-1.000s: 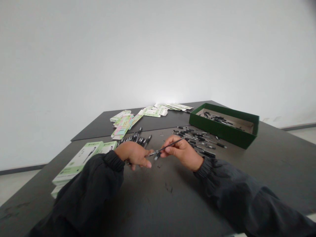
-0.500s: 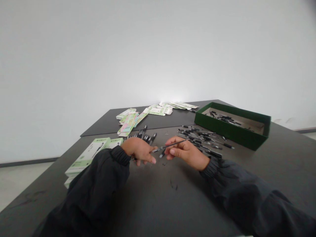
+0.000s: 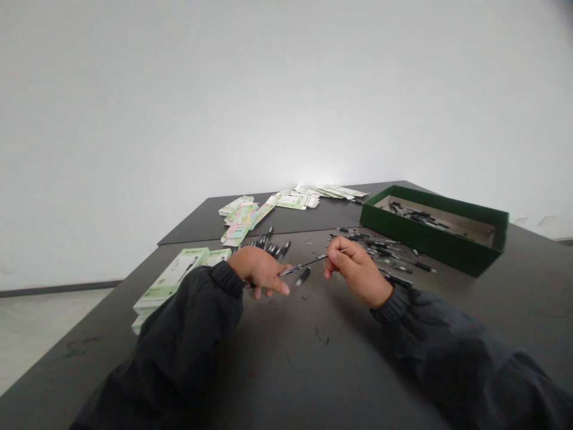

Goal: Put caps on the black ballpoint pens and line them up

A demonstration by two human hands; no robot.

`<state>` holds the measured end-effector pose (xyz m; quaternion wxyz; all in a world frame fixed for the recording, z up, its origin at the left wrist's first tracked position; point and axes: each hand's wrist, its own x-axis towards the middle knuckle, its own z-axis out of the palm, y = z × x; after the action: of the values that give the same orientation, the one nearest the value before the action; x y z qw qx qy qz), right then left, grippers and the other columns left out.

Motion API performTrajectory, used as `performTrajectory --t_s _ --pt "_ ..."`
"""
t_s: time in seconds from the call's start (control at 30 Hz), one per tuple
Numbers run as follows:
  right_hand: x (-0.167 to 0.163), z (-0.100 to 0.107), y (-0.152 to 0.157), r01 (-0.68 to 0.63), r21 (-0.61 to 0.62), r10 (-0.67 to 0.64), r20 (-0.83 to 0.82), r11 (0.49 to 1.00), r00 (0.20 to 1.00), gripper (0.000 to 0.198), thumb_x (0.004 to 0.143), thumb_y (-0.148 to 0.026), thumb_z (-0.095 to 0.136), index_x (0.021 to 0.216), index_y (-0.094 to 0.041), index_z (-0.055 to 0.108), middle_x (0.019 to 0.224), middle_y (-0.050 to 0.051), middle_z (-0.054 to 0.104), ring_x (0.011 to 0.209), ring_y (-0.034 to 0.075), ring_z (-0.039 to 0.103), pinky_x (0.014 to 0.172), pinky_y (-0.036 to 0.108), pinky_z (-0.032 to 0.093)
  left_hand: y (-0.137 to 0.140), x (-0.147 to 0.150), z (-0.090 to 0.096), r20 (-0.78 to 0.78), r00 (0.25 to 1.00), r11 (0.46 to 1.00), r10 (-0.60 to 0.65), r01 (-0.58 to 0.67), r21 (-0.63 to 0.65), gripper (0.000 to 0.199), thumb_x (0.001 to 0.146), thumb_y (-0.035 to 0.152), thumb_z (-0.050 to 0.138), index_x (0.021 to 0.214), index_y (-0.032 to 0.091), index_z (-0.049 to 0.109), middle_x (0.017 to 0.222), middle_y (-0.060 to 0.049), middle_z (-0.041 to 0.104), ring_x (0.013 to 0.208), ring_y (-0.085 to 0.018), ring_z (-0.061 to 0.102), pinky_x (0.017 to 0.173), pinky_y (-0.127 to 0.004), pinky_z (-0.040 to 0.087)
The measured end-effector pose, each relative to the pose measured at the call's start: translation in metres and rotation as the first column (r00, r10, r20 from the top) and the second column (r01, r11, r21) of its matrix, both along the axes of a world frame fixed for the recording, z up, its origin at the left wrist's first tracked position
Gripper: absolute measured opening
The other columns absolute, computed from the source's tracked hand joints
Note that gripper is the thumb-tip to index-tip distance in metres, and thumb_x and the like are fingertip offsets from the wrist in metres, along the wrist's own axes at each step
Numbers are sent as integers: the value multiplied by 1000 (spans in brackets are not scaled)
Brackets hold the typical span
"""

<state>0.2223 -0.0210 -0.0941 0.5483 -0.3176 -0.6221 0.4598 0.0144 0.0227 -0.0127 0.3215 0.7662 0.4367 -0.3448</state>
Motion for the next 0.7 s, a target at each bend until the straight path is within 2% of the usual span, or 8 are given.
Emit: performTrajectory --t_s 0.13,0.33,0.53,0.63,0.7 --pt "-1 0 0 9 -15 -9 -18 1000 1000 23 86 -40 55 78 -19 49 62 -2 57 57 12 56 59 27 43 1 0 0 -7 1000 1000 1 -1 -1 56 91 40 44 138 12 31 118 -18 64 85 -23 68 57 -26 46" --pt "-1 8 1 52 -68 -67 -235 996 970 21 82 -37 60 79 -20 50 63 -3 56 57 11 56 57 26 44 2 -1 1 6 1000 1000 -13 13 -6 55 92 41 44 137 10 35 119 -18 63 86 -23 68 61 -26 48" --pt "8 24 5 111 -147 -162 -405 983 900 26 77 -39 64 76 -20 47 63 -3 56 58 11 58 58 26 47 1 -1 1 0 1000 1000 -3 3 2 55 91 41 45 137 12 35 117 -17 64 86 -22 68 62 -26 49" --pt "19 27 14 147 -176 -209 -418 973 884 27 76 -39 63 78 -21 43 69 -3 60 63 14 62 62 30 50 2 -1 0 4 1000 1000 -3 3 -17 54 91 41 44 136 12 37 117 -18 64 87 -23 68 63 -27 50" --pt "23 26 18 193 -154 -238 -366 969 900 24 79 -38 57 80 -22 40 65 -5 56 56 13 59 59 30 48 3 -2 -1 13 1000 1000 -5 5 -28 54 91 40 44 136 12 38 117 -19 64 87 -23 68 63 -26 50"
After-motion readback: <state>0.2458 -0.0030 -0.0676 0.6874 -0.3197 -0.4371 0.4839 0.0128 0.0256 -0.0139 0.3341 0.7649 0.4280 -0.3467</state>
